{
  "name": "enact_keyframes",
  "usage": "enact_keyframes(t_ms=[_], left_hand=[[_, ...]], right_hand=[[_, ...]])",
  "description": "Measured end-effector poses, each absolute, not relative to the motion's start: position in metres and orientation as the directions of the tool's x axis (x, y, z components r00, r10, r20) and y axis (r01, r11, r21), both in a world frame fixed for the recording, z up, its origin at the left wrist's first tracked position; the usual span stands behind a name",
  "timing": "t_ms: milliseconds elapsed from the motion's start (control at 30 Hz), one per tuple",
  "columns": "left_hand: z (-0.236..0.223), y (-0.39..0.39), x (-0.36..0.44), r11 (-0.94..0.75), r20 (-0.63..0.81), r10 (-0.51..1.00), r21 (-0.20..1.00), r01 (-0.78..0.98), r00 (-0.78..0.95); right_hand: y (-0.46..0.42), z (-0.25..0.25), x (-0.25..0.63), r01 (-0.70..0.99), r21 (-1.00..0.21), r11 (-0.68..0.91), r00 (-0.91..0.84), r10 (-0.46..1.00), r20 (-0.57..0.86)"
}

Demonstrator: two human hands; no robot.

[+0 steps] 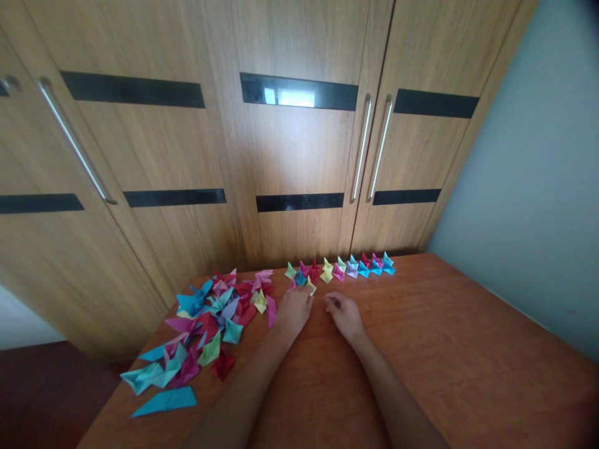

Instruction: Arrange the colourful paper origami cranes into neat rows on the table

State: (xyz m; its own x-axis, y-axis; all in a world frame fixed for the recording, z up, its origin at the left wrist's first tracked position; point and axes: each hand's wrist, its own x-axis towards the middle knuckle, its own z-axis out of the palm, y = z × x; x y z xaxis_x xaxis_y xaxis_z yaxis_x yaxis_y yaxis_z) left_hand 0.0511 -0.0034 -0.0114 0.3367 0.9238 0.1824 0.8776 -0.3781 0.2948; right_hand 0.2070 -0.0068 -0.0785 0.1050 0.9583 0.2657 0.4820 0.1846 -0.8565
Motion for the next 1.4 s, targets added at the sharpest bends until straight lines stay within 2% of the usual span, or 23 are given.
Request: enact_keyframes(t_ms=[200,300,400,667,867,1033,1167,1400], left_hand=[[-0.002,-0.042,0.023,-0.431,0.203,0.902,0.334,0.838,0.382],[0.002,-0.069,-0.009,-0.399,0.221,0.914,0.341,0.851,0.339],[0.005,-0.094,-0.045,-0.321,0.209,0.941,0.310,0.895,0.266],[0.001,-0.142,-0.111,-0.045,0.174,0.985,0.138,0.989,0.020],[-0.019,-0.148,-0.117,-0.046,0.150,0.988,0.130,0.990,0.026],[-0.036,-0.143,-0.122,-0.112,0.246,0.966,0.128,0.985,0.077],[-0.046,-0.144,-0.130,-0.214,0.382,0.913,0.157,0.964,0.140],[-0.042,-0.148,-0.130,-0.438,0.703,0.688,0.204,0.876,0.181]], right_hand=[[-0.009,-0.077,0.206,0.513,-0.836,0.197,0.084,0.957,0.278],[-0.010,-0.078,0.205,0.537,-0.821,0.193,0.072,0.959,0.273],[-0.010,-0.080,0.205,0.561,-0.805,0.190,0.062,0.961,0.270],[-0.012,-0.082,0.204,0.599,-0.776,0.199,0.046,0.958,0.281],[-0.012,-0.084,0.204,0.614,-0.760,0.213,0.030,0.956,0.292],[-0.011,-0.089,0.205,0.609,-0.757,0.237,0.014,0.951,0.309],[-0.010,-0.090,0.206,0.605,-0.757,0.245,0.005,0.950,0.312],[-0.012,-0.085,0.204,0.605,-0.758,0.244,0.010,0.950,0.313]])
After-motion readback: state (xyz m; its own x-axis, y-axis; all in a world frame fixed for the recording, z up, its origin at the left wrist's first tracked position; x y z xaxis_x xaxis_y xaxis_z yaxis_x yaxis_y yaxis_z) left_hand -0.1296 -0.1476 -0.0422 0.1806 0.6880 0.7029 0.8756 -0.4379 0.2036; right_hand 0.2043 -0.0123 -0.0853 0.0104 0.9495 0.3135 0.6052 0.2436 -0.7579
